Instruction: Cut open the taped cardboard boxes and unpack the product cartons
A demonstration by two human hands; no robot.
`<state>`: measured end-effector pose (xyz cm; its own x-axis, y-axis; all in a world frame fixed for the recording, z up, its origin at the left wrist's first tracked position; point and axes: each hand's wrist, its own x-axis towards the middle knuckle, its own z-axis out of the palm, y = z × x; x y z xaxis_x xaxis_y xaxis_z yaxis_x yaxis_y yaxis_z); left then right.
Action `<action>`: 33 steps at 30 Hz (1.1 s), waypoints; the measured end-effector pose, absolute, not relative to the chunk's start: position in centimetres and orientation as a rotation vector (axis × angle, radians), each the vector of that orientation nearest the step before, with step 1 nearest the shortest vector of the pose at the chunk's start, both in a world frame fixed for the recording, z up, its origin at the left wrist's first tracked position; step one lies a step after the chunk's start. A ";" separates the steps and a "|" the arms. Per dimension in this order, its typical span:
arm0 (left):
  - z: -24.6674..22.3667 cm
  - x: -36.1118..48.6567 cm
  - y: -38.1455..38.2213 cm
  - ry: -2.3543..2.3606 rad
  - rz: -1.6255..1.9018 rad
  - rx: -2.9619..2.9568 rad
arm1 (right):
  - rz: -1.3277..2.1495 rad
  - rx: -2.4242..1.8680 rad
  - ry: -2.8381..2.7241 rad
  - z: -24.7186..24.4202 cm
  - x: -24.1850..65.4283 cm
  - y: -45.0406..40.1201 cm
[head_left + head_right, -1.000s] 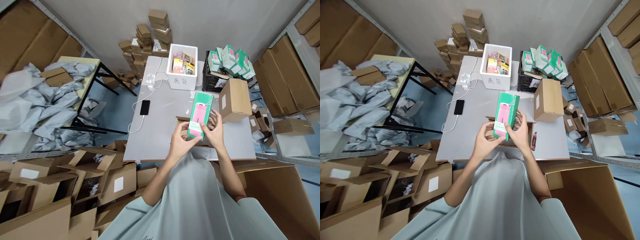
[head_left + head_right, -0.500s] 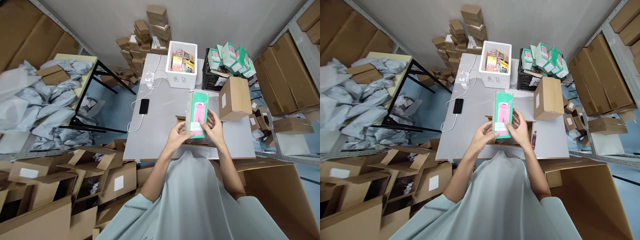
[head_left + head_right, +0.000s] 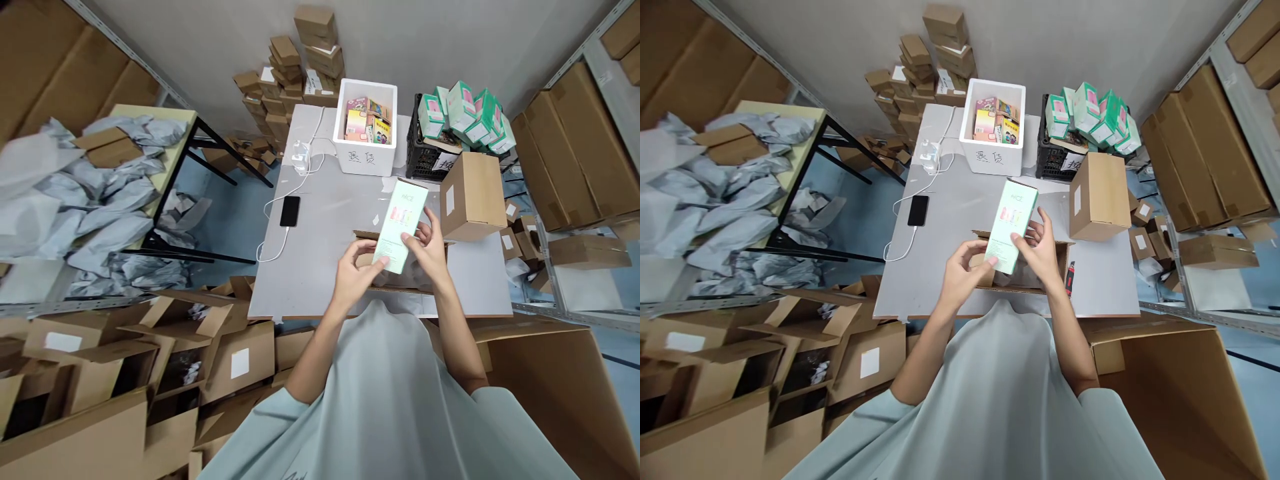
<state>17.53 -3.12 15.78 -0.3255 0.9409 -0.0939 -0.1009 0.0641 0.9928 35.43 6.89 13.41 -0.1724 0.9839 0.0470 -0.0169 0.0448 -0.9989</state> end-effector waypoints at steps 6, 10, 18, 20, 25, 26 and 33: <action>13.7 14.7 -2.7 1.163 1.215 0.561 | 1.415 -0.997 -1.368 12.8 36.7 7.3; 12.5 14.5 -2.7 1.097 1.149 0.450 | 1.389 -0.972 -1.428 13.1 36.5 6.6; 11.3 14.9 -0.5 1.093 1.313 0.424 | 0.929 -0.886 -1.814 14.5 36.8 4.0; 11.3 15.1 -0.1 1.091 1.320 0.451 | 0.807 -0.881 -1.895 14.6 37.3 3.4; 11.1 15.4 0.5 1.112 1.382 0.484 | 0.727 -0.937 -1.994 14.3 38.7 2.4; 11.1 15.4 0.7 1.120 1.399 0.479 | 0.722 -0.942 -2.009 14.1 38.9 2.1; 12.1 15.6 2.7 1.140 1.464 0.459 | 0.858 -0.933 -1.918 11.2 38.9 -0.1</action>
<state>15.58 2.73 12.10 -0.2571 0.9130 -0.3167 -0.5308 0.1405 0.8358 38.86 -0.15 11.17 -0.3916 0.8422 0.3705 0.2854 0.4940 -0.8213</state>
